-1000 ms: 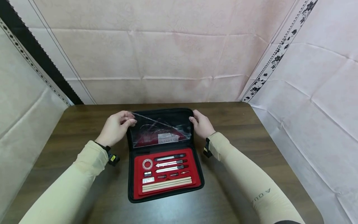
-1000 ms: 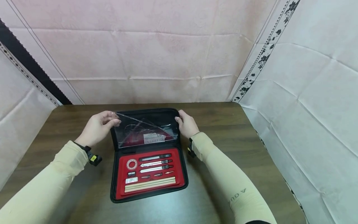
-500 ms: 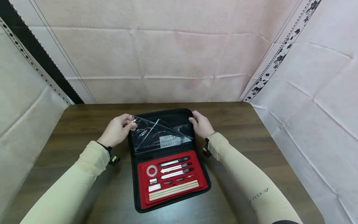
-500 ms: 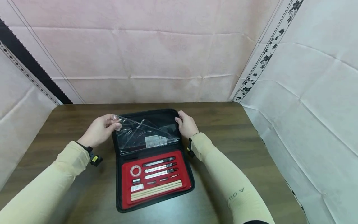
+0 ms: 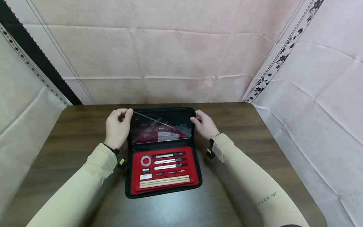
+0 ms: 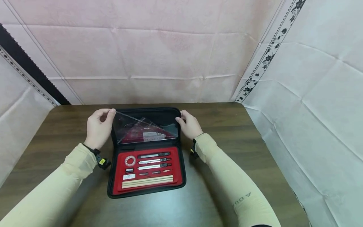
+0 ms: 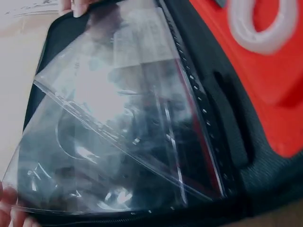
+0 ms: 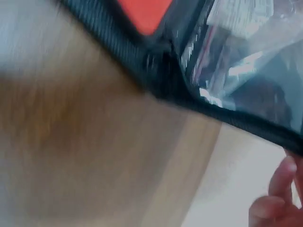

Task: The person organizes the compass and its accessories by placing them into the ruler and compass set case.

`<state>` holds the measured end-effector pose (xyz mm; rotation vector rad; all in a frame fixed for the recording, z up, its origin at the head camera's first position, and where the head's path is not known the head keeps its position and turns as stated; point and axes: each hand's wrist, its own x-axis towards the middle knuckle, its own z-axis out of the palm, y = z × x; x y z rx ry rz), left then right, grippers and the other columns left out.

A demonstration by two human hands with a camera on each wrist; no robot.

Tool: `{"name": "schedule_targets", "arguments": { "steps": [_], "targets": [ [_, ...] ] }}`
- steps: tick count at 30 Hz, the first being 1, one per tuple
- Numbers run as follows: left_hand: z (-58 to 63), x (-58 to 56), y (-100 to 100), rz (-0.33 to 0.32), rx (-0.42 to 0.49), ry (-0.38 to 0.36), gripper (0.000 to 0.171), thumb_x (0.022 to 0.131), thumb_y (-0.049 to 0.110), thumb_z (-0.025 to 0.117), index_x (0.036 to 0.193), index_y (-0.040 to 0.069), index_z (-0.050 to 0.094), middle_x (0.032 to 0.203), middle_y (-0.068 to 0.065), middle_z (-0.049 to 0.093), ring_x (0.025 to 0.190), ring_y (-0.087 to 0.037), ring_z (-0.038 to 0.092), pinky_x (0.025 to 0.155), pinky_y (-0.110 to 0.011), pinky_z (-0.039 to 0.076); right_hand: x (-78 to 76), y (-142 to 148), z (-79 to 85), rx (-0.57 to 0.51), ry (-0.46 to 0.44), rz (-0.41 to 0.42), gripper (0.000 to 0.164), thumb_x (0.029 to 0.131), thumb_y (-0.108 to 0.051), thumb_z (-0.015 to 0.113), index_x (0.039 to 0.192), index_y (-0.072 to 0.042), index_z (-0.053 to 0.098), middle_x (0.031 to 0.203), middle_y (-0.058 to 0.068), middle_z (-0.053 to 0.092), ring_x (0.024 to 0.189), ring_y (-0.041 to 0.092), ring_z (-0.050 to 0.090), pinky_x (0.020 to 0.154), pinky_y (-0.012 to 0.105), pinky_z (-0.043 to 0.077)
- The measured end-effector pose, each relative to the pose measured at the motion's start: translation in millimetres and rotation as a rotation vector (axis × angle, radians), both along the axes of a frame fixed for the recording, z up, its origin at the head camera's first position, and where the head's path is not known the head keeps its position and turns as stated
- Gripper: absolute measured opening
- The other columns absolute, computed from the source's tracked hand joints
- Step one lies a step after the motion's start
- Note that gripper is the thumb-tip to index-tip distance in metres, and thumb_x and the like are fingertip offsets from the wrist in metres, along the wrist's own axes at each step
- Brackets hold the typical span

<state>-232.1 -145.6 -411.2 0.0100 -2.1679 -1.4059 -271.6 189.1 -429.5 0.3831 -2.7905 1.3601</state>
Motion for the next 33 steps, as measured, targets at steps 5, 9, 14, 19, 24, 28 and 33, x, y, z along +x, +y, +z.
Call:
{"name": "schedule_targets", "arguments": {
  "steps": [5, 9, 14, 19, 24, 28, 33],
  "targets": [
    [5.6, -1.2, 2.6, 0.009, 0.113, -0.028, 0.03, 0.091, 0.033, 0.067, 0.096, 0.003, 0.069, 0.078, -0.005, 0.054, 0.069, -0.014, 0.047, 0.058, -0.022, 0.036, -1.2, 0.9, 3.4, -0.054, -0.083, 0.045, 0.011, 0.1, -0.025, 0.055, 0.105, -0.016, 0.051, 0.094, 0.017, 0.064, 0.075, 0.035, 0.063, 0.067, 0.039, 0.052],
    [10.1, 1.6, 4.2, -0.017, 0.107, -0.062, 0.024, 0.091, 0.029, 0.068, 0.094, 0.006, 0.066, 0.074, -0.007, 0.056, 0.061, -0.016, 0.056, 0.052, -0.019, 0.043, -1.2, -0.9, 2.0, -0.074, -0.094, 0.054, 0.011, 0.101, -0.023, 0.053, 0.104, -0.014, 0.049, 0.097, 0.016, 0.066, 0.074, 0.033, 0.067, 0.066, 0.036, 0.055],
    [11.5, 4.9, 8.2, -0.01, 0.053, -0.115, 0.029, 0.089, 0.034, 0.068, 0.094, 0.006, 0.061, 0.072, -0.01, 0.053, 0.059, -0.022, 0.06, 0.053, -0.022, 0.048, 0.4, -2.6, -0.5, -0.054, -0.035, 0.045, 0.011, 0.101, -0.023, 0.053, 0.099, -0.014, 0.047, 0.085, 0.01, 0.065, 0.071, 0.027, 0.068, 0.066, 0.032, 0.055],
    [8.8, 2.7, 12.3, 0.048, -0.048, -0.13, 0.035, 0.087, 0.034, 0.071, 0.097, 0.004, 0.056, 0.076, -0.007, 0.045, 0.068, -0.02, 0.043, 0.059, -0.03, 0.034, 1.8, -4.8, -0.7, -0.06, -0.028, 0.038, 0.009, 0.101, -0.022, 0.053, 0.099, -0.015, 0.048, 0.087, 0.008, 0.066, 0.071, 0.027, 0.067, 0.066, 0.032, 0.055],
    [8.1, 2.1, 14.4, 0.036, -0.029, -0.159, 0.034, 0.087, 0.026, 0.071, 0.099, 0.003, 0.05, 0.079, -0.008, 0.044, 0.068, -0.02, 0.04, 0.059, -0.031, 0.032, 2.3, -5.6, 0.5, -0.061, -0.028, 0.035, 0.01, 0.101, -0.022, 0.053, 0.099, -0.014, 0.047, 0.092, 0.014, 0.065, 0.073, 0.029, 0.068, 0.066, 0.031, 0.055],
    [6.7, 0.4, 18.0, 0.027, -0.002, -0.181, 0.033, 0.086, 0.021, 0.07, 0.1, 0.002, 0.047, 0.082, -0.01, 0.049, 0.067, -0.019, 0.043, 0.058, -0.029, 0.035, 3.0, -5.8, -0.4, -0.05, -0.016, 0.024, 0.01, 0.101, -0.022, 0.053, 0.099, -0.015, 0.047, 0.089, 0.012, 0.065, 0.074, 0.028, 0.068, 0.066, 0.031, 0.055],
    [9.6, 4.2, 16.5, 0.023, -0.052, -0.208, 0.034, 0.09, 0.028, 0.066, 0.104, 0.001, 0.05, 0.09, -0.012, 0.051, 0.076, -0.022, 0.047, 0.068, -0.032, 0.037, 4.9, -6.5, -2.8, -0.043, -0.007, 0.012, 0.008, 0.101, -0.022, 0.053, 0.101, -0.015, 0.047, 0.088, 0.007, 0.064, 0.074, 0.027, 0.068, 0.068, 0.031, 0.055]
  ]
}}
